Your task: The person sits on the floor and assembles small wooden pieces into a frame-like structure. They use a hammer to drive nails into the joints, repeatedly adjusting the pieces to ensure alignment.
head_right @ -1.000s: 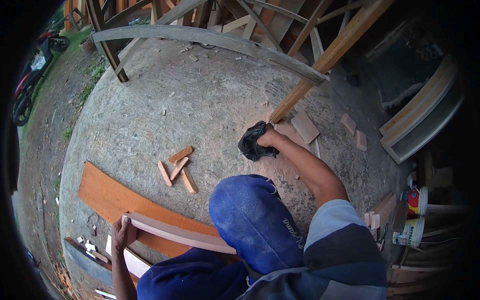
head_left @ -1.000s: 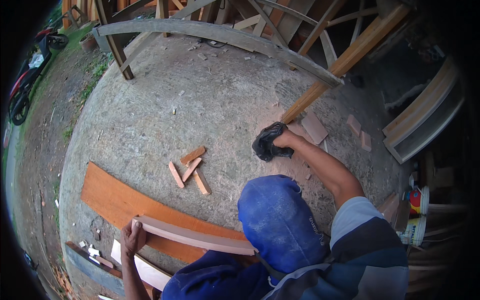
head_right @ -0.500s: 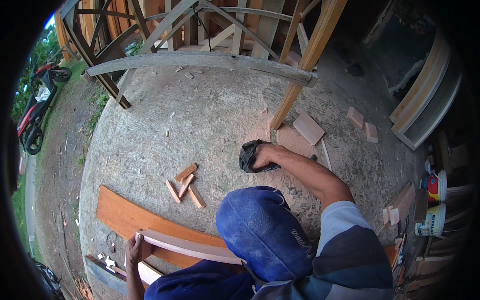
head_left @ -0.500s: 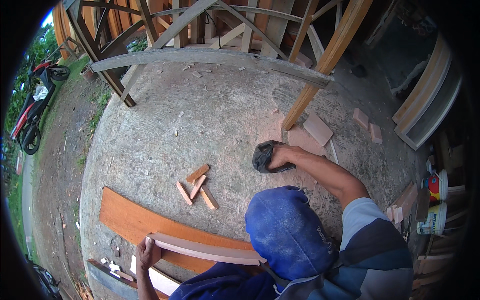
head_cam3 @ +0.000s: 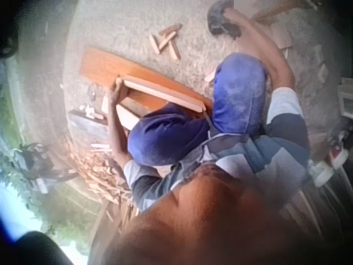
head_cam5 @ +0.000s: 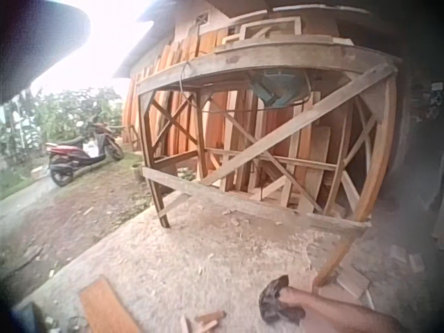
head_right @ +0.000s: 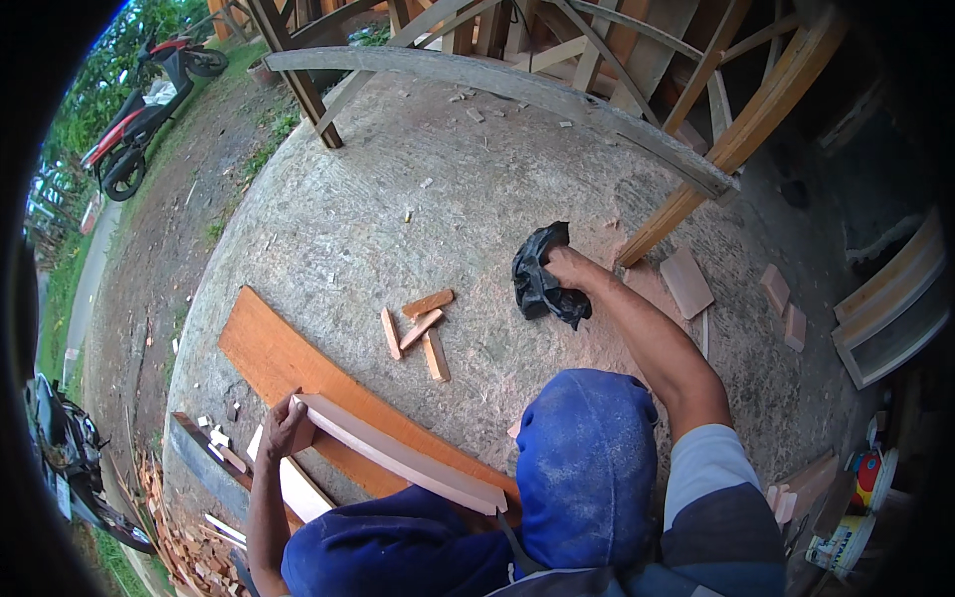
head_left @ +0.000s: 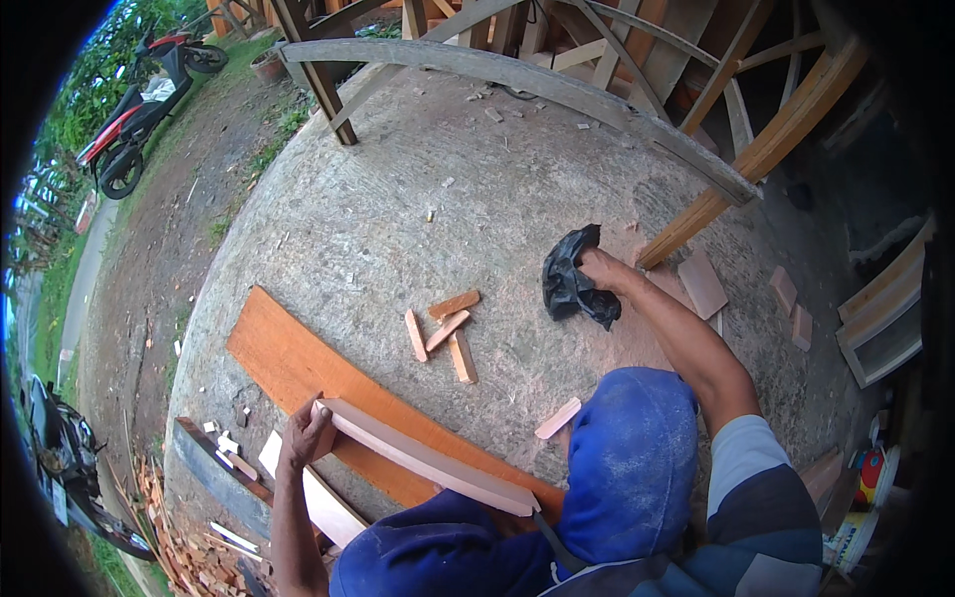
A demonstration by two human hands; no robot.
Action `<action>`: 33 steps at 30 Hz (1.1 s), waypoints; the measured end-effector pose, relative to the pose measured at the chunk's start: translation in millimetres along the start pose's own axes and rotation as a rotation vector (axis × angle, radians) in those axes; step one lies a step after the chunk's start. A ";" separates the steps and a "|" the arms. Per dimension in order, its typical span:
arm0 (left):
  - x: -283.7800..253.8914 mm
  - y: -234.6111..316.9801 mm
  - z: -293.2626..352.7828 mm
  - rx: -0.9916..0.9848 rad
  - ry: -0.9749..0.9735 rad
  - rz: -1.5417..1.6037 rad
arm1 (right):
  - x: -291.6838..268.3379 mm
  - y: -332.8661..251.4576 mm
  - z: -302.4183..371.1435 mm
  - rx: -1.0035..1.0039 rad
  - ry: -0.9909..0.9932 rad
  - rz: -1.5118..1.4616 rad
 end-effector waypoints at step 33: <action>302.2 199.8 -44.3 0.503 -0.355 -0.544 | -22.5 -66.4 85.8 0.166 0.162 0.165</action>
Point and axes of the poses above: each hand's wrist, its own z-axis away from the middle knuckle, its own x-axis out of the palm, y = z × x, the point moved 9 cm from there along -z, towards the middle knuckle, and after that the axes turned 15 degrees about -z, right-handed, at the moved point
